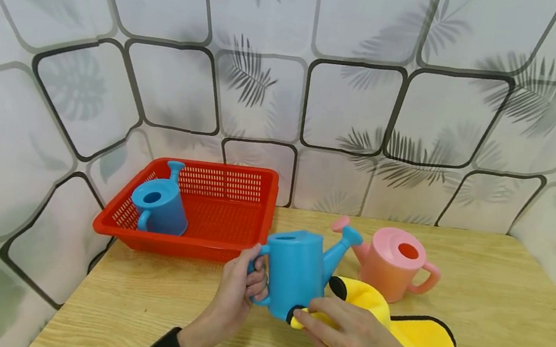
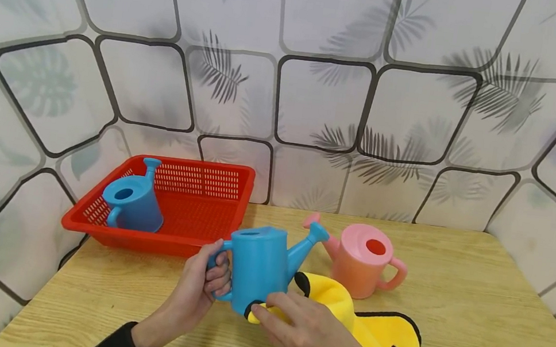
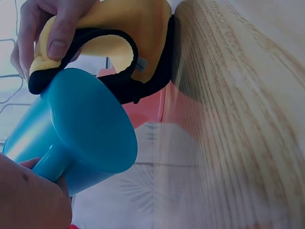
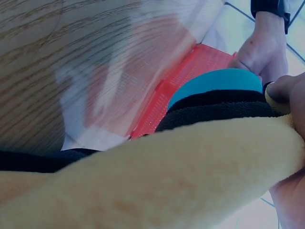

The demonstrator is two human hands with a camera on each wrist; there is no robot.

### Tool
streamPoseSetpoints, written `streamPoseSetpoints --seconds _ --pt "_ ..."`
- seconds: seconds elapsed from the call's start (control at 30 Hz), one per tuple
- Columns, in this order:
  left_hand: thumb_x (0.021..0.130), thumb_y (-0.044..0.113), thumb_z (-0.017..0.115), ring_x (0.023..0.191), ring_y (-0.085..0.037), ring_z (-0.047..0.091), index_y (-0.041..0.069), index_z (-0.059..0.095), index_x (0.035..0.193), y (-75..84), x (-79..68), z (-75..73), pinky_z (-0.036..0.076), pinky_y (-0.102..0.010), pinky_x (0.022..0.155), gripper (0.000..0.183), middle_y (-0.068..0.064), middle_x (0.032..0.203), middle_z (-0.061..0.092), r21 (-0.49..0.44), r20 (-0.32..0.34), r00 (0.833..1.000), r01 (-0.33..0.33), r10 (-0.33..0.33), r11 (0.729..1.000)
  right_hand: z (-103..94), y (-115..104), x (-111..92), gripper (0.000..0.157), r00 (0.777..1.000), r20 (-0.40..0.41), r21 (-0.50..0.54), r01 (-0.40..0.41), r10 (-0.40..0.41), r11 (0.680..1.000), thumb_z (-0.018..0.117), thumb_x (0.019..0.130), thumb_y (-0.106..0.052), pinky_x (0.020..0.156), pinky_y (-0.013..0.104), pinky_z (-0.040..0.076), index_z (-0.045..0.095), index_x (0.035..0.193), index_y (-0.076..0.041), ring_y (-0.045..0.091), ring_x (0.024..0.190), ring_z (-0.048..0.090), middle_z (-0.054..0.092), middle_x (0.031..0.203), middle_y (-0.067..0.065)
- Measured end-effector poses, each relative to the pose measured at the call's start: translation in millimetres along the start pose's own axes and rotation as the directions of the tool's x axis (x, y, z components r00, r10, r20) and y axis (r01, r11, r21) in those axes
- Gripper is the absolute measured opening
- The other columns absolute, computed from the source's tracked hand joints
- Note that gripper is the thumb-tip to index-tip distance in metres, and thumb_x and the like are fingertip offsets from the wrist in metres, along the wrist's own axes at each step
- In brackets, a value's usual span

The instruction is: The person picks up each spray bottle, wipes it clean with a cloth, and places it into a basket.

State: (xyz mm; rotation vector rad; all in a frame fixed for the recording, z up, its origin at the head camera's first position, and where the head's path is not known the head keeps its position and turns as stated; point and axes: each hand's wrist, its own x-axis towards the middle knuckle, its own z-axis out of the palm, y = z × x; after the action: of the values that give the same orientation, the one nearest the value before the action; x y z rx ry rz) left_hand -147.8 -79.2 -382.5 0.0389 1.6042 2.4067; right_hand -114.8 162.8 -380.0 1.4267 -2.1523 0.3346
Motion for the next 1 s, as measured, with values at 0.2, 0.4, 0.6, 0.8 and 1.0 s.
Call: streamPoseSetpoints --seconds 0.2,0.4,0.6,0.8,1.0 --pt "0.106 0.041 0.046 0.050 -0.006 0.033 0.014 0.042 0.080 -2.0 -1.3 -0.4 0.035 -0.020 0.057 0.037 0.009 0.056 0.030 0.006 0.015 0.999 0.028 -0.028 1.000 1.4 1 0 0.031 0.998 -0.059 -0.012 -0.011 0.010 1.000 0.047 0.108 -0.034 0.082 0.012 0.053 0.072 0.119 -0.018 0.005 0.089 0.058 0.064 0.101 -0.006" --pt "0.105 0.038 0.047 0.050 -0.007 0.034 0.015 0.042 0.078 -7.8 -3.1 0.4 0.034 -0.021 0.055 0.036 0.009 0.056 0.031 0.026 0.040 0.995 0.091 -0.092 0.996 4.0 5 3 0.033 0.973 -0.229 -0.068 0.022 -0.037 0.997 0.050 0.108 -0.031 0.078 0.020 0.057 0.072 0.121 -0.011 0.012 0.086 0.061 0.067 0.104 0.001" --pt "0.103 0.034 0.047 0.049 -0.006 0.030 0.015 0.040 0.076 -14.1 -5.0 3.0 0.031 -0.021 0.054 0.034 0.009 0.056 0.028 0.052 0.087 0.990 0.109 -0.113 0.993 -1.5 10 8 0.036 0.938 -0.346 -0.133 -0.030 -0.018 0.991 0.049 0.108 -0.033 0.075 0.024 0.058 0.075 0.116 -0.009 0.014 0.085 0.063 0.068 0.101 0.003" --pt "0.102 0.033 0.047 0.047 -0.005 0.029 0.015 0.039 0.073 -16.9 -4.4 4.0 0.031 -0.020 0.052 0.036 0.009 0.055 0.028 0.054 0.095 0.989 0.111 -0.116 0.992 -9.9 15 11 0.036 0.916 -0.400 -0.151 -0.093 0.025 0.984 0.052 0.107 -0.033 0.075 0.026 0.054 0.076 0.107 -0.006 0.019 0.083 0.064 0.072 0.097 0.004" --pt "0.102 0.034 0.048 0.046 -0.005 0.029 0.014 0.038 0.072 -17.2 -3.9 3.4 0.032 -0.020 0.052 0.037 0.010 0.055 0.028 0.054 0.103 0.989 0.098 -0.103 0.994 -12.6 19 12 0.039 0.904 -0.421 -0.139 -0.139 0.068 0.980 0.052 0.107 -0.035 0.072 0.023 0.055 0.076 0.099 -0.006 0.017 0.081 0.063 0.072 0.094 0.003"
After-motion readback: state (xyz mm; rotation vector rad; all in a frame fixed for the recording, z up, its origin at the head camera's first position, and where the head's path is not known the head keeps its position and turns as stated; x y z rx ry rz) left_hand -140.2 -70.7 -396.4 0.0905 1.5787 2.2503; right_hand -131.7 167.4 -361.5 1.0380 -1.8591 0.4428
